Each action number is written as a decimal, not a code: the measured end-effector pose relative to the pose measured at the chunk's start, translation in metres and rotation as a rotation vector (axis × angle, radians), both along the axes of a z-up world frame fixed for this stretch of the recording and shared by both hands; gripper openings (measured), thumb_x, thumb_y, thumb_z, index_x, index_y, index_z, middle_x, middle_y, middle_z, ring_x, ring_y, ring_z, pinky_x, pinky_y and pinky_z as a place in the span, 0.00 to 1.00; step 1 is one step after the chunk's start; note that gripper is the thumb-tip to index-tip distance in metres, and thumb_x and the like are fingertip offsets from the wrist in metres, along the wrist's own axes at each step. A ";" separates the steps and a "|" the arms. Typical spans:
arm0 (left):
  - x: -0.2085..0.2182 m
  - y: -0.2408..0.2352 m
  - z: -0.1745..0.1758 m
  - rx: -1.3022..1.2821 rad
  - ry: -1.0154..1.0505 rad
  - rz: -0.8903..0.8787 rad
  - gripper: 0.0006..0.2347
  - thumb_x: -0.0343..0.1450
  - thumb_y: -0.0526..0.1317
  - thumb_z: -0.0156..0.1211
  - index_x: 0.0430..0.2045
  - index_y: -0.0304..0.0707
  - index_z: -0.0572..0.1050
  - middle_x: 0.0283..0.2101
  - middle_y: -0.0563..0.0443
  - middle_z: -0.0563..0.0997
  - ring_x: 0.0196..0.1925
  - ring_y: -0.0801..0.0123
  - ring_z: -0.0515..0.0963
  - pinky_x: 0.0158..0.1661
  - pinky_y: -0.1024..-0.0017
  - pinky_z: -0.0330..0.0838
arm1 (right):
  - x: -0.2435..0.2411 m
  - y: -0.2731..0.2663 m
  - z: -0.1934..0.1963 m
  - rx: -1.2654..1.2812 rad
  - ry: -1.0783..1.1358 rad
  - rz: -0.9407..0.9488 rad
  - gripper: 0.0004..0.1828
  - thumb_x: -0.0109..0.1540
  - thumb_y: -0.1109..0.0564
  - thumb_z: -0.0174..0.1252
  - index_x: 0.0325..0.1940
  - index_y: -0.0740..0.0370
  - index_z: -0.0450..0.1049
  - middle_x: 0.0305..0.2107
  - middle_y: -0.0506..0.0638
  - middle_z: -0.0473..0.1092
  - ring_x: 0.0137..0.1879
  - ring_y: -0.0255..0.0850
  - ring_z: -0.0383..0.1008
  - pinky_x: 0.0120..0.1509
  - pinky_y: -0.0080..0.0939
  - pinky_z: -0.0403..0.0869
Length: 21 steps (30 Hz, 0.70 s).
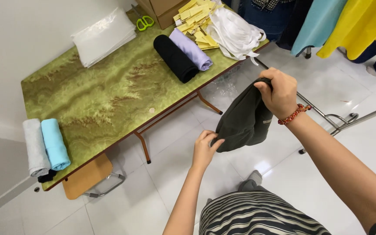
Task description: The person takes a gray t-shirt, a black t-shirt, and a yellow t-shirt from a clothing rack one by one. They lay each shirt on a table, fold it neatly, and place it in a stack with other folded clothes.
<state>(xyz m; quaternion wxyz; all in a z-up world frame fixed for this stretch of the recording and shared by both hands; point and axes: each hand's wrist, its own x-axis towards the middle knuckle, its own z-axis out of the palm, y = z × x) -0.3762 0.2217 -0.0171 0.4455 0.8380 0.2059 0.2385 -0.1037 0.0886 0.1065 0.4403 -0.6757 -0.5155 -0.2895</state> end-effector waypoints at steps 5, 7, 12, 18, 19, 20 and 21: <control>-0.018 -0.013 -0.027 -0.071 0.151 -0.023 0.12 0.67 0.40 0.77 0.39 0.31 0.84 0.50 0.44 0.82 0.50 0.47 0.86 0.50 0.59 0.83 | -0.010 -0.005 0.004 -0.004 -0.029 0.050 0.19 0.75 0.38 0.58 0.46 0.55 0.74 0.25 0.43 0.68 0.28 0.49 0.74 0.39 0.44 0.76; -0.023 -0.013 -0.043 -0.080 0.190 -0.018 0.12 0.67 0.39 0.76 0.40 0.32 0.85 0.50 0.44 0.83 0.50 0.47 0.86 0.49 0.60 0.82 | -0.019 -0.007 0.014 -0.008 -0.056 0.049 0.20 0.75 0.37 0.57 0.46 0.55 0.74 0.25 0.44 0.69 0.28 0.50 0.73 0.40 0.45 0.76; -0.044 -0.013 -0.046 0.036 0.287 -0.033 0.08 0.70 0.37 0.70 0.41 0.37 0.86 0.51 0.50 0.83 0.60 0.58 0.81 0.53 0.66 0.82 | -0.044 -0.015 0.038 0.015 -0.039 0.082 0.21 0.77 0.39 0.56 0.46 0.58 0.73 0.24 0.48 0.68 0.26 0.53 0.71 0.37 0.43 0.74; -0.064 -0.027 0.041 -0.019 0.179 -0.090 0.18 0.72 0.38 0.65 0.55 0.26 0.79 0.72 0.36 0.69 0.75 0.45 0.65 0.70 0.52 0.67 | -0.055 -0.014 0.029 0.004 -0.025 0.158 0.22 0.75 0.37 0.58 0.44 0.58 0.73 0.22 0.45 0.66 0.24 0.48 0.69 0.36 0.40 0.73; -0.066 -0.028 0.050 -0.020 0.180 -0.085 0.18 0.72 0.38 0.65 0.55 0.26 0.79 0.72 0.36 0.69 0.75 0.45 0.65 0.70 0.52 0.67 | -0.058 -0.014 0.028 0.004 -0.024 0.164 0.22 0.75 0.37 0.58 0.44 0.58 0.73 0.22 0.45 0.66 0.24 0.48 0.69 0.36 0.40 0.73; -0.066 -0.028 0.059 -0.026 0.123 -0.080 0.20 0.70 0.38 0.66 0.56 0.26 0.78 0.73 0.38 0.68 0.76 0.47 0.65 0.70 0.52 0.66 | -0.059 -0.014 0.027 0.002 -0.023 0.189 0.21 0.75 0.38 0.58 0.43 0.58 0.73 0.22 0.45 0.66 0.24 0.48 0.69 0.36 0.41 0.73; -0.065 -0.028 0.069 -0.033 0.066 -0.075 0.22 0.68 0.39 0.67 0.57 0.26 0.78 0.74 0.39 0.68 0.76 0.49 0.65 0.70 0.52 0.65 | -0.060 -0.014 0.026 0.001 -0.022 0.214 0.21 0.74 0.39 0.58 0.43 0.59 0.73 0.22 0.45 0.67 0.24 0.48 0.69 0.35 0.41 0.73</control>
